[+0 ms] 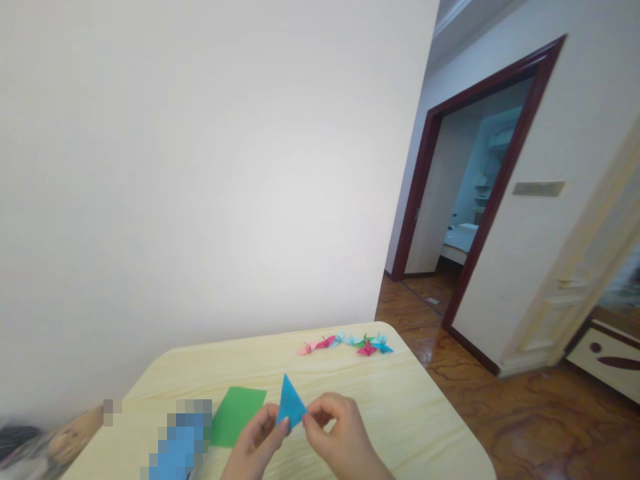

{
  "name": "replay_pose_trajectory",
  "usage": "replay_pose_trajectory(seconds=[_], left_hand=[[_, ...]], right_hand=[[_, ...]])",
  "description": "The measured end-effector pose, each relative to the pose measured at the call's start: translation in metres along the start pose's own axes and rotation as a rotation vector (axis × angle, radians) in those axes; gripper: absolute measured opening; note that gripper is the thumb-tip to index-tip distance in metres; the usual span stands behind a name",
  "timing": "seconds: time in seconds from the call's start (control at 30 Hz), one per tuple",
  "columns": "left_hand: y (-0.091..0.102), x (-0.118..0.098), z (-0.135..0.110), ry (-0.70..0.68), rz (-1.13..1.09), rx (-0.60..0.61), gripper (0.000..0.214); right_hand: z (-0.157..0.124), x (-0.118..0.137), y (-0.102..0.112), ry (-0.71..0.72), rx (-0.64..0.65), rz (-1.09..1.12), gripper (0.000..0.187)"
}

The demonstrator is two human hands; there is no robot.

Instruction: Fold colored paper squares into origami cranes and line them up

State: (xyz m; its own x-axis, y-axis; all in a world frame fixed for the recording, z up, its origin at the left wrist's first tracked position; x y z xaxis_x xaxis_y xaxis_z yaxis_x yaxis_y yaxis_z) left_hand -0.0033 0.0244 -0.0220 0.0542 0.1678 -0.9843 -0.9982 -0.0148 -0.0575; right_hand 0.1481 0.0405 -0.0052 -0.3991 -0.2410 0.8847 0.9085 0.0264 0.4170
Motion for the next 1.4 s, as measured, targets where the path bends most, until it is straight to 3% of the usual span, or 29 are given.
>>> replay_pose_trajectory(seconds=[0.1,0.27,0.5,0.7,0.87,1.03,1.2,1.4], left_hand=[[0.005,-0.002,0.004,-0.031,-0.02,0.026,0.036],[0.009,-0.008,0.008,-0.039,0.0,-0.111,0.039],[0.006,-0.016,0.005,-0.075,0.059,-0.172,0.034],[0.005,-0.021,0.002,-0.097,0.09,-0.14,0.035],[0.012,-0.015,0.002,-0.136,0.203,-0.111,0.031],[0.014,-0.022,0.003,-0.183,0.434,0.071,0.02],[0.007,-0.02,0.008,-0.161,0.541,0.085,0.026],[0.006,0.018,0.017,-0.055,0.494,0.073,0.037]], right_hand=[[-0.002,0.006,0.003,0.074,0.015,-0.077,0.012],[-0.005,0.011,0.003,0.112,0.048,-0.085,0.012],[-0.008,0.011,-0.004,-0.081,0.061,0.108,0.005],[-0.007,0.007,-0.006,-0.061,-0.032,0.178,0.005],[-0.007,0.011,0.0,-0.017,-0.038,0.192,0.006],[-0.004,0.013,0.004,-0.055,0.068,0.174,0.008],[0.012,-0.012,-0.006,-0.188,0.186,0.289,0.013],[0.032,-0.057,-0.022,-0.407,0.346,0.39,0.024]])
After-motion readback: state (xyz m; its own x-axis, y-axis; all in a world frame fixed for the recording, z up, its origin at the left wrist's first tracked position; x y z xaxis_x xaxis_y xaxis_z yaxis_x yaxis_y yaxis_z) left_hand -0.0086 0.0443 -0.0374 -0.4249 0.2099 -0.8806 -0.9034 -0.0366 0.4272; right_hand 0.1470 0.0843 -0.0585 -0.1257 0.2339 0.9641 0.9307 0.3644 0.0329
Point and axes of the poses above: each hand's wrist, its own z-axis towards the middle knuckle, its own y-axis out of the back of the hand, x = y × z, the point moved 2 cm from there along z, towards the middle knuckle, and after that the axes turned 8 degrees about -y, right-handed, at the moved point
